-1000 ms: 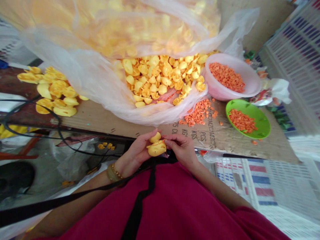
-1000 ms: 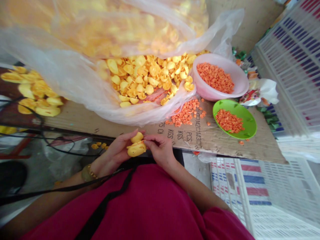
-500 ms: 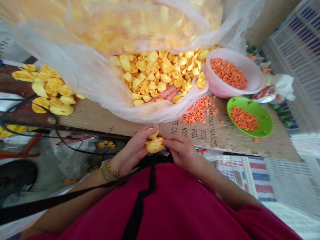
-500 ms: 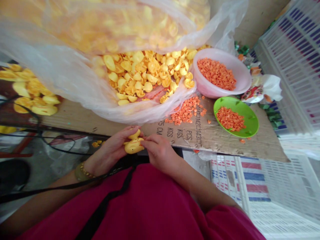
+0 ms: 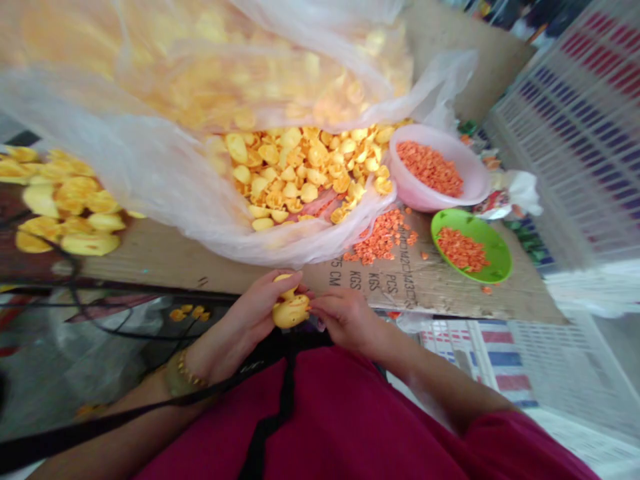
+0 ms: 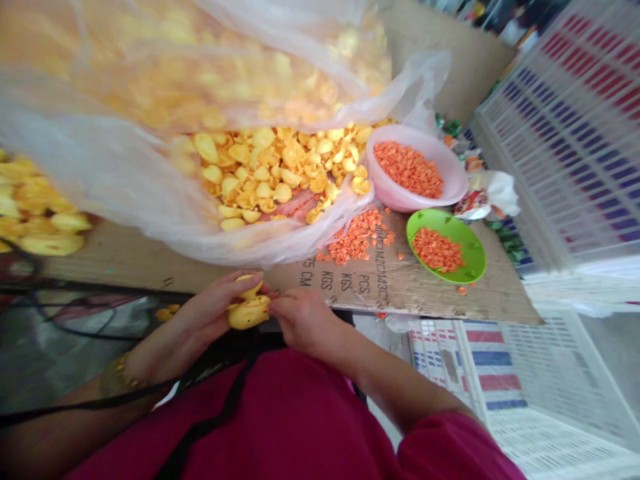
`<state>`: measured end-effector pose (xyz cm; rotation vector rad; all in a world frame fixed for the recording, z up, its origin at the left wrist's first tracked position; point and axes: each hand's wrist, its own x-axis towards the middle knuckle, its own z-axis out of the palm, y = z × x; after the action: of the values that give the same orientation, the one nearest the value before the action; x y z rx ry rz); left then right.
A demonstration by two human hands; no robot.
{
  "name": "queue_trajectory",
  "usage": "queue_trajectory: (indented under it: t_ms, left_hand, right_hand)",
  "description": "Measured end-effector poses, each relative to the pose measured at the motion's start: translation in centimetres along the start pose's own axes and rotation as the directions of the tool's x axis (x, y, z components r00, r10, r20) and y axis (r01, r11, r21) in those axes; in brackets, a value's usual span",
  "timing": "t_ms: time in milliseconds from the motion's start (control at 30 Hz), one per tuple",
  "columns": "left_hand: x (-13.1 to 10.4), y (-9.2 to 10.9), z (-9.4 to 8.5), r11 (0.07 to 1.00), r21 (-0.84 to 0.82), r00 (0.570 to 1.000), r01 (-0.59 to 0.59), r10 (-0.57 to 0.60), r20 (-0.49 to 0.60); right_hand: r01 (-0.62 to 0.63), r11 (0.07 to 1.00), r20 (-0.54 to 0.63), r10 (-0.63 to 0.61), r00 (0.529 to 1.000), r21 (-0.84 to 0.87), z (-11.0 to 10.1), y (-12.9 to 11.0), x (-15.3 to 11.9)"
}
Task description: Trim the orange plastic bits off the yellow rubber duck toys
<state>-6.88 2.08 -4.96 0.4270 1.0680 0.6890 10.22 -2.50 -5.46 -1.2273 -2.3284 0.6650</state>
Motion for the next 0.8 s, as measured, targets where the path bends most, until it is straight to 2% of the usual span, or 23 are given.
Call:
queue_trajectory:
  t_ms: [133,233,333,467,533,600,633,667,700,733,767,800]
  left_hand:
    - [-0.1,-0.1,0.2,0.977,0.179,0.992,-0.112,0.12,-0.032]
    - [0.1,0.0,0.6,0.972,0.202,0.99,-0.12,0.131,-0.045]
    - [0.5,0.5,1.6,0.985,0.158,0.994,-0.068,0.08,-0.071]
    - [1.2,0.8,2.9,0.986,0.16,0.993,-0.051,0.067,-0.097]
    - [1.4,0.8,3.2,0.983,0.173,0.991,-0.058,0.078,-0.112]
    - [1.6,0.7,3.0,0.98,0.179,0.99,-0.089,0.107,-0.095]
    - [1.7,0.7,2.8,0.978,0.175,0.989,-0.111,0.126,-0.074]
    - [1.7,0.7,2.4,0.977,0.166,0.989,-0.13,0.14,-0.05]
    - [1.7,0.7,2.1,0.978,0.154,0.989,-0.138,0.143,-0.024]
    - [1.7,0.8,1.7,0.982,0.137,0.991,-0.133,0.135,0.0]
    - [1.7,0.9,1.3,0.986,0.114,0.993,-0.12,0.119,0.021]
    - [1.7,0.9,1.0,0.991,0.087,0.994,-0.102,0.098,0.041]
  right_hand:
    - [0.038,0.967,0.213,0.017,0.977,-0.253,-0.7,-1.0,0.1]
    - [0.08,0.942,0.267,0.011,0.964,-0.327,-0.6,-1.2,0.2]
    - [0.088,0.928,0.234,-0.001,0.972,-0.362,0.1,-1.3,0.2]
    - [0.007,0.94,0.155,0.049,0.987,-0.341,1.3,-1.3,0.1]
    - [-0.043,0.967,0.092,0.069,0.993,-0.252,1.4,-0.5,-0.1]
    - [-0.122,0.989,-0.011,0.122,0.992,-0.087,0.7,1.4,-0.6]
    - [-0.207,0.978,-0.086,0.204,0.975,-0.026,0.1,2.7,-0.9]
    - [-0.322,0.947,-0.17,0.318,0.933,0.004,-0.6,4.2,-1.2]
    - [-0.453,0.891,-0.26,0.44,0.86,0.009,-1.3,5.8,-1.5]
    - [-0.587,0.81,-0.349,0.545,0.762,-0.016,-1.9,7.3,-1.7]
    - [-0.661,0.749,-0.399,0.596,0.697,-0.036,-2.4,8.8,-1.9]
    - [-0.708,0.704,-0.429,0.623,0.654,-0.057,-2.7,10.0,-2.1]
